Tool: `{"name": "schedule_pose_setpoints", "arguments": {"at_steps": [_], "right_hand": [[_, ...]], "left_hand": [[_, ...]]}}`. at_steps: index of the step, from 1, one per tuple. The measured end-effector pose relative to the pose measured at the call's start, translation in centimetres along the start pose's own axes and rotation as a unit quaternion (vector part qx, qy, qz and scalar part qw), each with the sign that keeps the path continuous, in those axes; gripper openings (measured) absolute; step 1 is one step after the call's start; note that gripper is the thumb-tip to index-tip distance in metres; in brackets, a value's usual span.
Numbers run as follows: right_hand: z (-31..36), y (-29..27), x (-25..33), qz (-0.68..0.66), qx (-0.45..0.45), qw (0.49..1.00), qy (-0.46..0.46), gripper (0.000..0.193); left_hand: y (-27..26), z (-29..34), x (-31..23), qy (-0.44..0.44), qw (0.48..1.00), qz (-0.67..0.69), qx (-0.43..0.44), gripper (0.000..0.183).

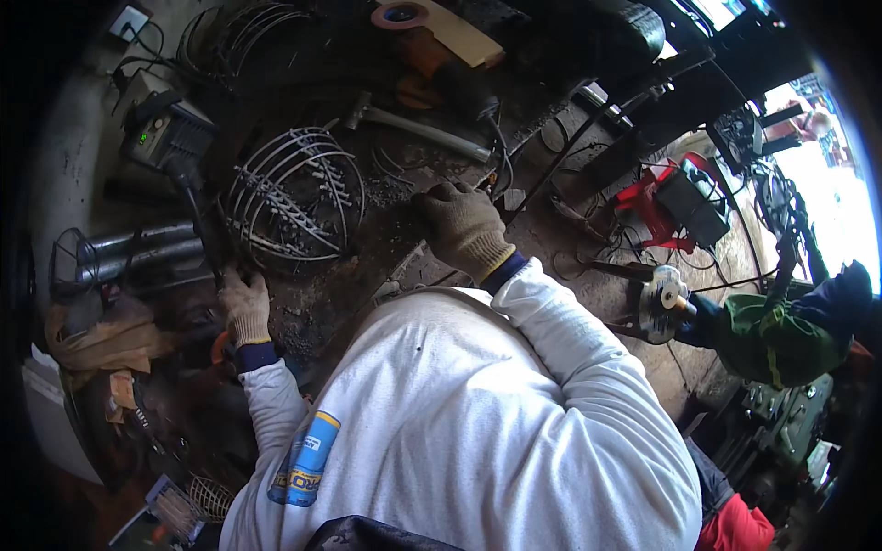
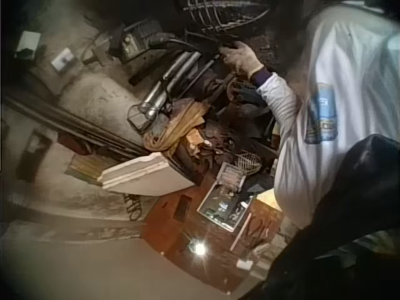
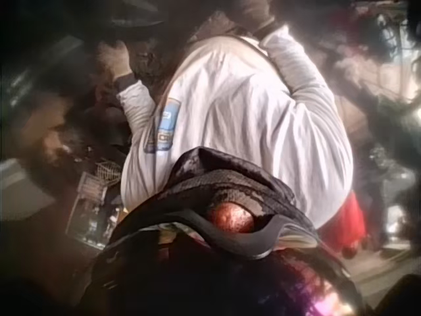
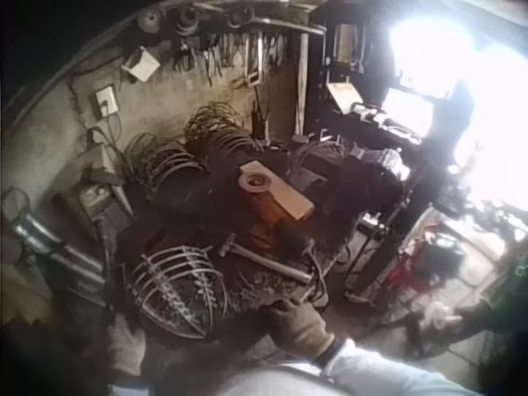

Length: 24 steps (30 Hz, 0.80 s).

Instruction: The person assembles and welds a wire metal guard, using a hammer to fit a metal bar into place and then welding the joints.

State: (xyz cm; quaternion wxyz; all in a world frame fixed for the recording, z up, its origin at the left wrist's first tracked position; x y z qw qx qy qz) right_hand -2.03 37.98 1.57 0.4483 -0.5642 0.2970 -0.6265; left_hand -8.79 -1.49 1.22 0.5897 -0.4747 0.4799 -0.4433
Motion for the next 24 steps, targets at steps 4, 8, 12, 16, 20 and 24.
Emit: {"name": "schedule_pose_setpoints", "arguments": {"at_steps": [4, 8, 12, 16, 20, 24], "right_hand": [[0.4, -0.1, -0.6, -0.009, -0.018, 1.0, -0.015, 0.033], [1.0, -0.4, -0.6, -0.014, -0.017, 1.0, -0.019, 0.032], [1.2, -0.8, -0.3, 0.005, -0.032, 0.999, -0.031, 0.032], [1.3, -0.7, -0.6, -0.028, 0.002, 0.999, -0.015, 0.032], [1.0, -1.1, 0.1, -0.012, 0.012, 1.0, -0.017, 0.033], [0.6, -0.2, -0.3, -0.027, 0.01, 0.999, -0.022, 0.029]], "left_hand": [[0.5, -0.6, -0.3, -0.028, 0.999, -0.022, 0.033, 0.046], [0.3, -1.4, -0.3, 0.014, 1.0, -0.019, 0.014, 0.041], [1.8, -3.9, 4.5, 0.064, 0.997, 0.046, 0.008, 0.036], [2.8, -0.8, 4.7, -0.072, 0.831, 0.501, 0.231, 0.023], [4.3, 0.6, 5.1, -0.107, 0.573, 0.755, 0.299, 0.021], [4.4, 2.7, 2.8, -0.027, 0.368, 0.862, 0.346, 0.034]]}}
Point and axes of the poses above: each hand's wrist, its own z-axis away from the middle knuckle, its own y-axis out of the palm, x = y × z, the point moved 9 cm from there along -z, towards the middle knuckle, and after that the axes turned 13 degrees about x, right-handed, at the moved point
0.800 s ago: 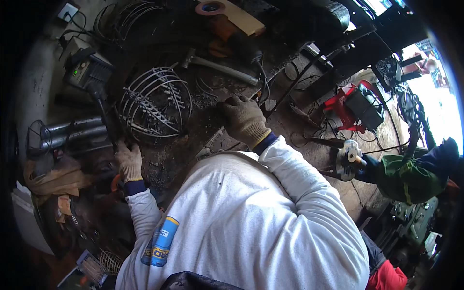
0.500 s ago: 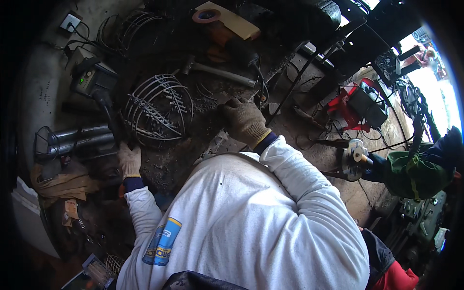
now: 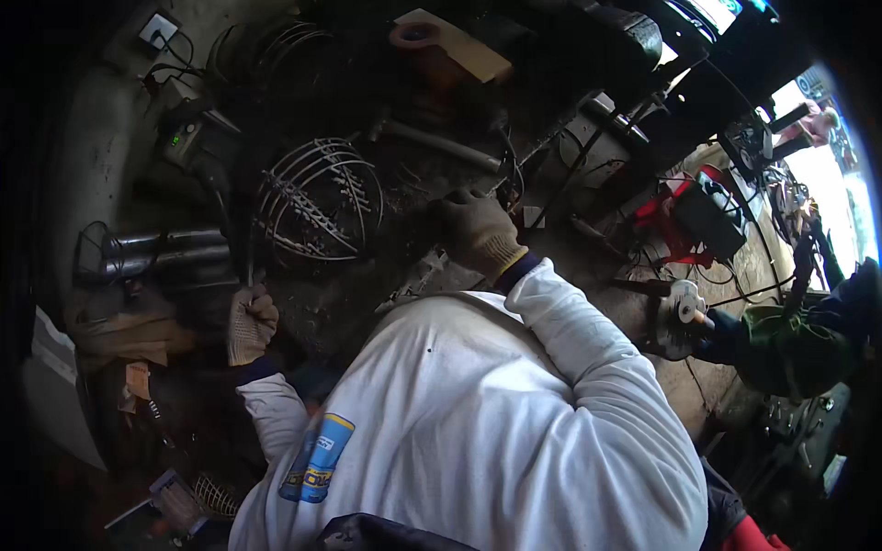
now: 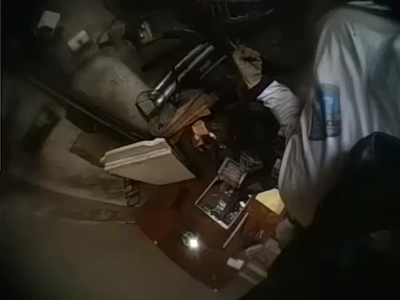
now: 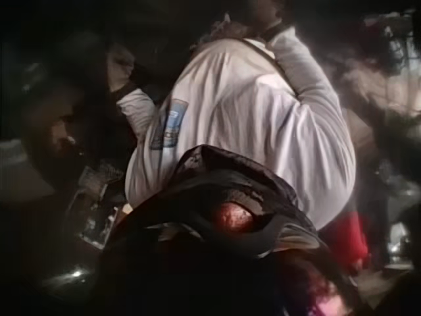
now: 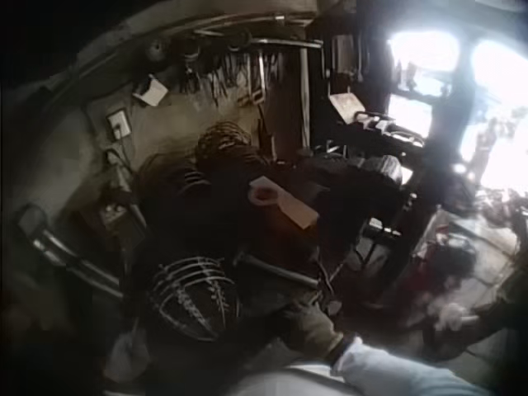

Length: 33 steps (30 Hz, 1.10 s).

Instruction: The person assembles and welds a wire metal guard, using a hammer to fit a metal bar into place and then welding the joints.

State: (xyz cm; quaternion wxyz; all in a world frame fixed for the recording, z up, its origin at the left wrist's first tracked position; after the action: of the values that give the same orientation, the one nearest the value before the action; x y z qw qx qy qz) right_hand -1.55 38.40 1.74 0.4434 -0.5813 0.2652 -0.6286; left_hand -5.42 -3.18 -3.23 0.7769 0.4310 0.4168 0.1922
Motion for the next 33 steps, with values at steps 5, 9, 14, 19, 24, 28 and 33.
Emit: {"name": "schedule_pose_setpoints", "arguments": {"at_steps": [5, 9, 14, 19, 24, 28, 33], "right_hand": [[0.2, -0.1, -0.5, 0.012, -0.061, 0.998, -0.034, 0.028], [-0.3, -0.1, -0.9, 0.026, -0.026, 0.999, -0.035, 0.026], [0.8, -0.8, -1.5, 0.001, 0.0, 1.0, 0.016, 0.034], [2.1, -4.4, -0.4, -0.141, -0.058, 0.988, 0.004, 0.046], [-0.1, -5.9, -0.4, -0.223, -0.165, 0.945, -0.176, 0.055], [-2.0, -3.5, 7.2, -0.637, 0.232, 0.698, -0.231, 0.052], [1.7, -2.7, 7.7, -0.758, 0.363, 0.499, -0.214, 0.078]], "left_hand": [[1.7, 0.2, 1.4, 0.037, 0.997, 0.023, 0.07, 0.039], [3.2, 0.0, 1.8, 0.072, 0.984, 0.032, 0.158, 0.055], [5.6, -0.3, 1.1, 0.127, 0.979, -0.079, 0.139, 0.059], [11.3, 1.7, 0.6, 0.144, 0.935, -0.304, 0.113, 0.06], [13.4, 2.6, 2.7, 0.066, 0.86, -0.496, 0.103, 0.04], [18.8, 2.5, 5.6, -0.093, 0.801, -0.57, 0.159, 0.021], [17.6, -0.3, 5.2, -0.117, 0.726, -0.652, 0.185, 0.024]]}}
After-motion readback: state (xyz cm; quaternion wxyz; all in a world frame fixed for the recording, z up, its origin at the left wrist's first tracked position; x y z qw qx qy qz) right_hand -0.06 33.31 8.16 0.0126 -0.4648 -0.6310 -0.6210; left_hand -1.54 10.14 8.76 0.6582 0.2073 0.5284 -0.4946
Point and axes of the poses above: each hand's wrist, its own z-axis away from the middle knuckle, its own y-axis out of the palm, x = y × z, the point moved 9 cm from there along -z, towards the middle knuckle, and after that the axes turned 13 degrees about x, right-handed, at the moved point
